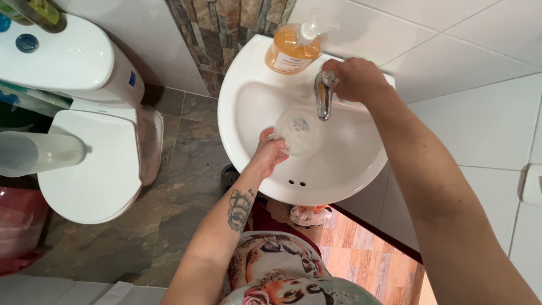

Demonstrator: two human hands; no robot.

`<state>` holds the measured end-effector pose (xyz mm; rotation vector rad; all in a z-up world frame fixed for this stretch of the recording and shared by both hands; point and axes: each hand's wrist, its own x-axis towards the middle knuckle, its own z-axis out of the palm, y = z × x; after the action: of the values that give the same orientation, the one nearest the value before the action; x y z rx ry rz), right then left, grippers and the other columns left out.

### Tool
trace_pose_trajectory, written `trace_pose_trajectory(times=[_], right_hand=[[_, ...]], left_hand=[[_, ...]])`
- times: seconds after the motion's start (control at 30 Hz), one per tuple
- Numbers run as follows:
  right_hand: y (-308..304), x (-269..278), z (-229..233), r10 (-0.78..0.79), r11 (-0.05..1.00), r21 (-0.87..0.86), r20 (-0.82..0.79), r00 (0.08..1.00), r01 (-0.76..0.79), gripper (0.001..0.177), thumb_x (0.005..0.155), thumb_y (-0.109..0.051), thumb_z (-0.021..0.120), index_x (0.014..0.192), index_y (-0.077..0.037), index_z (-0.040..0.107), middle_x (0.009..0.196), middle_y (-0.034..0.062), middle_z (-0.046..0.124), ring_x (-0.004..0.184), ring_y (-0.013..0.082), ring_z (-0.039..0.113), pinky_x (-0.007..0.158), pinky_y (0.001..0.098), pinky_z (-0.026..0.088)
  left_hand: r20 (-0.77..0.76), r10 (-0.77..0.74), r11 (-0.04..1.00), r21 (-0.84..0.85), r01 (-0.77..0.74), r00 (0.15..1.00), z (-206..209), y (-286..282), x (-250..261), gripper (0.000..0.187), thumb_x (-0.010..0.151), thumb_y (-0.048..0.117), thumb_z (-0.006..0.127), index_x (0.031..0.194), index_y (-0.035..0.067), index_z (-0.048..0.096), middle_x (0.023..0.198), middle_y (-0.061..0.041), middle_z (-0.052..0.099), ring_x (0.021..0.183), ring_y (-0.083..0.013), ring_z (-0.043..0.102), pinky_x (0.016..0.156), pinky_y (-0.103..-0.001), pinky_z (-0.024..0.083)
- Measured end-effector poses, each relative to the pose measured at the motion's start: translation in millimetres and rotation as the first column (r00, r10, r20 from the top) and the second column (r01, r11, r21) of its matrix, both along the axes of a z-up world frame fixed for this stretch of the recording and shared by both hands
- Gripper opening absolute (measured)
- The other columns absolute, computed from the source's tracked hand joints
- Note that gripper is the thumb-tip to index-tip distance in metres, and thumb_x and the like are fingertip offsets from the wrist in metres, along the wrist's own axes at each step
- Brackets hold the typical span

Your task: The person rinses a plastic container at a bathroom sink, fills it with water multiple times, and pours the water into a large red bucket on the floor.

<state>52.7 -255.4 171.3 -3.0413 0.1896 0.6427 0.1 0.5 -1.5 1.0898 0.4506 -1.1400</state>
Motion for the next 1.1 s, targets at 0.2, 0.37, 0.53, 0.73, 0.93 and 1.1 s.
trace_pose_trajectory(times=[0.2,0.37,0.53,0.73,0.93,1.1], right_hand=[[-11,-9,-8,0.053,0.996,0.063,0.076,0.996,-0.058,0.04,0.087,-0.024,0.075,0.125,-0.023,0.061,0.086,0.0122,0.072,0.086,0.0383,0.068,0.073,0.0522,0.054],[-2,-12,-42,0.036,0.993,0.1,0.192,0.981,-0.056,0.049,0.087,-0.037,0.076,0.128,-0.016,0.058,0.087,0.0155,0.073,0.085,0.0405,0.069,0.072,0.0535,0.054],[25,-8,-58,-0.543,0.837,0.116,0.283,0.791,0.534,0.063,0.094,-0.059,0.066,0.119,-0.002,0.055,0.091,0.02,0.074,0.087,0.0414,0.071,0.073,0.0533,0.056],[-26,-15,-48,0.464,0.881,-0.321,0.441,0.769,-0.348,0.034,0.093,-0.04,0.065,0.113,-0.012,0.064,0.091,0.0104,0.068,0.068,0.0255,0.07,0.053,0.0397,0.055],[-34,-6,-65,0.553,0.827,-0.369,0.399,0.732,-0.424,0.026,0.097,-0.047,0.066,0.09,-0.022,0.061,0.071,0.0067,0.061,0.049,0.0238,0.062,0.041,0.0404,0.048],[12,-1,-74,0.037,0.964,-0.252,0.432,0.901,0.081,0.028,0.101,-0.046,0.061,0.095,-0.018,0.063,0.064,0.0067,0.065,0.055,0.0291,0.066,0.046,0.0461,0.051]], left_hand=[[0.013,0.002,1.0,-0.02,-0.001,1.0,8,2,0,0.08,0.077,0.009,0.063,0.148,0.021,0.027,0.125,-0.01,0.055,0.098,-0.0198,0.059,0.103,-0.045,0.05],[0.001,0.005,1.0,0.001,-0.005,1.0,2,0,0,0.077,0.08,0.013,0.064,0.147,0.023,0.026,0.125,-0.007,0.054,0.104,-0.0193,0.061,0.104,-0.045,0.049],[0.011,-0.005,1.0,-0.026,0.005,1.0,-4,-1,-2,0.076,0.078,0.009,0.063,0.144,0.023,0.029,0.122,-0.007,0.056,0.102,-0.0196,0.061,0.101,-0.046,0.05],[-0.004,0.005,1.0,0.01,-0.005,1.0,-1,-2,-2,0.071,0.085,0.013,0.063,0.145,0.026,0.029,0.122,-0.004,0.053,0.102,-0.0171,0.06,0.099,-0.046,0.051],[0.036,-0.03,0.999,-0.026,0.031,0.999,0,1,-3,0.075,0.081,0.007,0.064,0.144,0.024,0.027,0.123,-0.006,0.052,0.106,-0.0194,0.06,0.101,-0.045,0.052],[0.016,-0.024,0.999,-0.031,0.025,1.0,7,0,-3,0.073,0.083,0.01,0.065,0.145,0.02,0.029,0.122,-0.008,0.052,0.103,-0.0208,0.059,0.099,-0.046,0.052]])
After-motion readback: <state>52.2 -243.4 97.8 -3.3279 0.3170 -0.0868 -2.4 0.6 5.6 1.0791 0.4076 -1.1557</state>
